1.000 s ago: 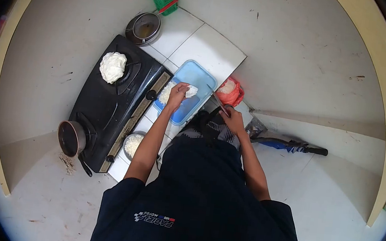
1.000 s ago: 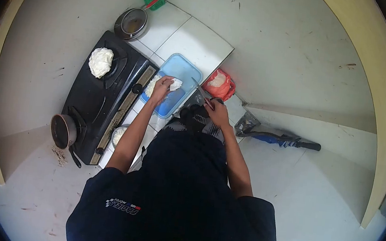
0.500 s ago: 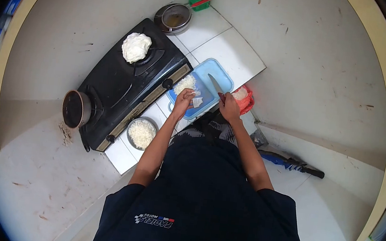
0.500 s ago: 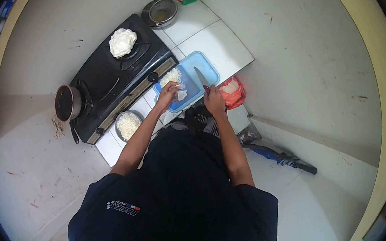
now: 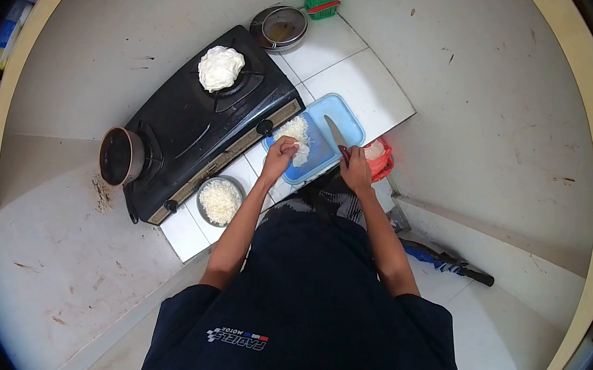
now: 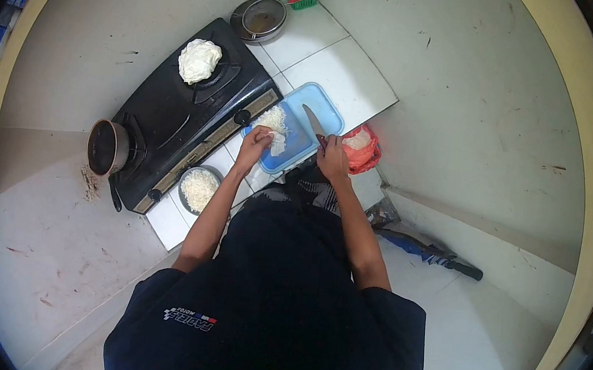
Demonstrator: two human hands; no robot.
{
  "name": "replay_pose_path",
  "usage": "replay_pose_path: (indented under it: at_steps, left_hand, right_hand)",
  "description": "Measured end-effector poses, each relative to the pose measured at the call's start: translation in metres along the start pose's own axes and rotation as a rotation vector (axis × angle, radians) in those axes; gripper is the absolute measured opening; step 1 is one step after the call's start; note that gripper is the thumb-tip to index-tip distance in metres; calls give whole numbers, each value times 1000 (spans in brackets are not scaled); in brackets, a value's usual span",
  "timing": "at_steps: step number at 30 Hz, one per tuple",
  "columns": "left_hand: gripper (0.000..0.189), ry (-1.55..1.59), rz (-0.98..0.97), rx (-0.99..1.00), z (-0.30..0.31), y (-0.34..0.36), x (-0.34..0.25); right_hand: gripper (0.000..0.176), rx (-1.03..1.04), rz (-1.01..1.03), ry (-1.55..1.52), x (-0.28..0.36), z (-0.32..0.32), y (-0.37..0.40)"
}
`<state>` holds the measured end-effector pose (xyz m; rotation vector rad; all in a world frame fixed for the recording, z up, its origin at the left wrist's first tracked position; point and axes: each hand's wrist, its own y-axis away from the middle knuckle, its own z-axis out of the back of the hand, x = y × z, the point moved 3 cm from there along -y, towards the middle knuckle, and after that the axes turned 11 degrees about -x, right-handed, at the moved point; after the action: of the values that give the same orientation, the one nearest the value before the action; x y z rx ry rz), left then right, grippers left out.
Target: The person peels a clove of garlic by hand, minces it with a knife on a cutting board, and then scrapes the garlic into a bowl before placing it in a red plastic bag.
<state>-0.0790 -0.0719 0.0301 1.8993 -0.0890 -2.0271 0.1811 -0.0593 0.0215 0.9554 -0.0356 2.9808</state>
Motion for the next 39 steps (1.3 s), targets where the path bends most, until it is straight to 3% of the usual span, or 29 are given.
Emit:
replay_pose_path:
  at_steps: [1, 4, 9, 11, 15, 17, 18, 20, 25, 29, 31, 39]
  left_hand:
    - [14, 268, 200, -29, -1, 4, -1]
    - [23, 361, 270, -24, 2, 11, -12]
    - [18, 452, 290, -47, -2, 20, -25]
    - [18, 444, 297, -53, -3, 22, -28]
    - [19, 435, 278, -36, -6, 25, -37]
    - [19, 429, 268, -26, -8, 26, -45]
    - [19, 385, 207, 8, -9, 26, -49]
    - [19, 342, 142, 44, -10, 25, -54]
    - [21, 165, -4, 128, -7, 24, -71]
    - [27, 144, 28, 135, -2, 25, -87]
    - [33, 381, 97, 110, -2, 29, -98]
    - [32, 430, 113, 94, -2, 26, -92]
  right_hand:
    - [34, -29, 29, -35, -2, -1, -1]
    - [34, -47, 69, -108, 0, 1, -1]
    - [36, -80, 116, -166, 5, 2, -4]
    - [35, -190, 195, -7, 10, 6, -3]
    - [31, -320, 213, 16, 44, 23, -2]
    - [27, -100, 65, -524, 56, 16, -3]
    - [27, -101, 66, -524, 69, 21, -2]
    - [27, 206, -203, -938, 93, 27, 2]
    - [22, 226, -152, -902, 100, 21, -6]
    - [20, 194, -209, -961, 104, 24, -11]
    - [19, 163, -227, -1012, 109, 28, -13]
    - [25, 181, -233, -1125, 116, 39, -11]
